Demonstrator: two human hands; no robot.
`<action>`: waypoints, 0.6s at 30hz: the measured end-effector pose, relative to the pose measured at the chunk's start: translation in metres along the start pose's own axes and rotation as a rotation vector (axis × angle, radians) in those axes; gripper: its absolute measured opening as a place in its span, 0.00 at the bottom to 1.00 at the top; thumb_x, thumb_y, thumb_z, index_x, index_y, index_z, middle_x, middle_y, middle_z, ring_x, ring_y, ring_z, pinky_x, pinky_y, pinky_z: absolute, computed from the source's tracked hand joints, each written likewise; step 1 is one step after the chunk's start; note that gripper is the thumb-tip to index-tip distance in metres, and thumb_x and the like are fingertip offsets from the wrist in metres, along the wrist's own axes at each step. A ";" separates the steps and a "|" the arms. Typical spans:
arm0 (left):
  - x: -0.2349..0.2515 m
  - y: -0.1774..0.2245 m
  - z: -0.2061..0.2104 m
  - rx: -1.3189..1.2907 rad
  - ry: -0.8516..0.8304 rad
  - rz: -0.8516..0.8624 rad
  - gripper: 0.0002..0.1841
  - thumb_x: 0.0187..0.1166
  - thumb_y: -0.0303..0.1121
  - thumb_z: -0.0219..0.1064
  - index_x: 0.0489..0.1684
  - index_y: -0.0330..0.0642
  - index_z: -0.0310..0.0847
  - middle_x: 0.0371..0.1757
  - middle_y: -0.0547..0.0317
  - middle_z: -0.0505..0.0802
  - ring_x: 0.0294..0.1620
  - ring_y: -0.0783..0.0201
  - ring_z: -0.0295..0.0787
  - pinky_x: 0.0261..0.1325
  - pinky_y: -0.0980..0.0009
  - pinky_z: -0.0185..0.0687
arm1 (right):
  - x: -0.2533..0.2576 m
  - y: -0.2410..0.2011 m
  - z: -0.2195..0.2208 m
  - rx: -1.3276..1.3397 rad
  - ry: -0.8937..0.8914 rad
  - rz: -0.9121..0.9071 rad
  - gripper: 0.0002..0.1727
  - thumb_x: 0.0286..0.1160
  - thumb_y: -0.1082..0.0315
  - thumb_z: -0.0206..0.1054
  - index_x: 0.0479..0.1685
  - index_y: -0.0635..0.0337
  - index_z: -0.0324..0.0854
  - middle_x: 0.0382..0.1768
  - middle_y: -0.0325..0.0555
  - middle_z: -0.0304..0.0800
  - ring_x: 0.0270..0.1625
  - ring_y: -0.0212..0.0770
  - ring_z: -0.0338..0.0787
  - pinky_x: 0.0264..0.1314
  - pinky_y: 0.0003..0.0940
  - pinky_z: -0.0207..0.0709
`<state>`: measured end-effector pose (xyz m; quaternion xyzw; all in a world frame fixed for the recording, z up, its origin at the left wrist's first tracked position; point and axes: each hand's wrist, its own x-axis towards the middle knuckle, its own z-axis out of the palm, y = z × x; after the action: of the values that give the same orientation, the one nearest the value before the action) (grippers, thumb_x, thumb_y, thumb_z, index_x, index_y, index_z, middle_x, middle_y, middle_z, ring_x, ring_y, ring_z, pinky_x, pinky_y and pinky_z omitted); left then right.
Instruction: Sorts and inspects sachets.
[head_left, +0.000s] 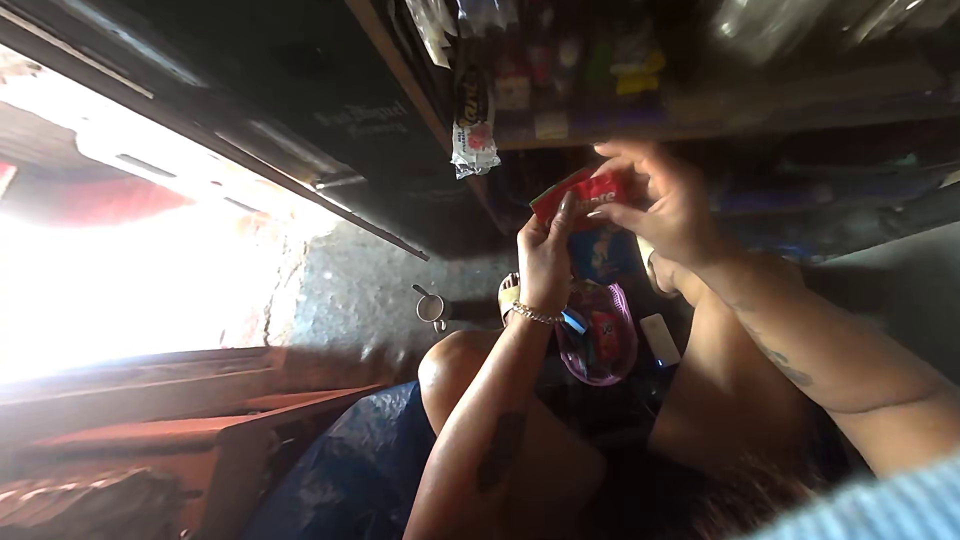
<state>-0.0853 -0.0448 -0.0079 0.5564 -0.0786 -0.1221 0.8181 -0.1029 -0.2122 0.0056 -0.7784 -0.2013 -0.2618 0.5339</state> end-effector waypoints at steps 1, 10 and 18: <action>0.001 0.000 0.000 -0.015 0.028 0.007 0.13 0.91 0.36 0.57 0.53 0.37 0.84 0.41 0.55 0.95 0.43 0.64 0.95 0.50 0.63 0.93 | 0.000 0.000 0.001 0.014 0.008 0.005 0.30 0.66 0.76 0.78 0.71 0.74 0.75 0.56 0.54 0.89 0.54 0.35 0.92 0.57 0.28 0.89; 0.000 -0.004 0.000 0.001 0.056 0.102 0.11 0.90 0.35 0.59 0.49 0.38 0.86 0.41 0.57 0.96 0.44 0.65 0.95 0.54 0.63 0.93 | 0.000 -0.003 0.000 -0.031 0.058 0.030 0.27 0.66 0.76 0.77 0.68 0.71 0.80 0.52 0.50 0.88 0.51 0.32 0.89 0.52 0.22 0.86; 0.000 -0.003 0.002 -0.016 0.062 0.088 0.13 0.90 0.35 0.58 0.48 0.38 0.88 0.40 0.56 0.96 0.43 0.65 0.95 0.52 0.63 0.93 | -0.001 -0.002 0.001 -0.013 0.094 0.024 0.27 0.64 0.76 0.80 0.65 0.71 0.81 0.52 0.50 0.89 0.51 0.31 0.89 0.51 0.22 0.86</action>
<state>-0.0858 -0.0481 -0.0097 0.5492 -0.0769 -0.0693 0.8292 -0.1043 -0.2105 0.0061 -0.7711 -0.1647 -0.2929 0.5408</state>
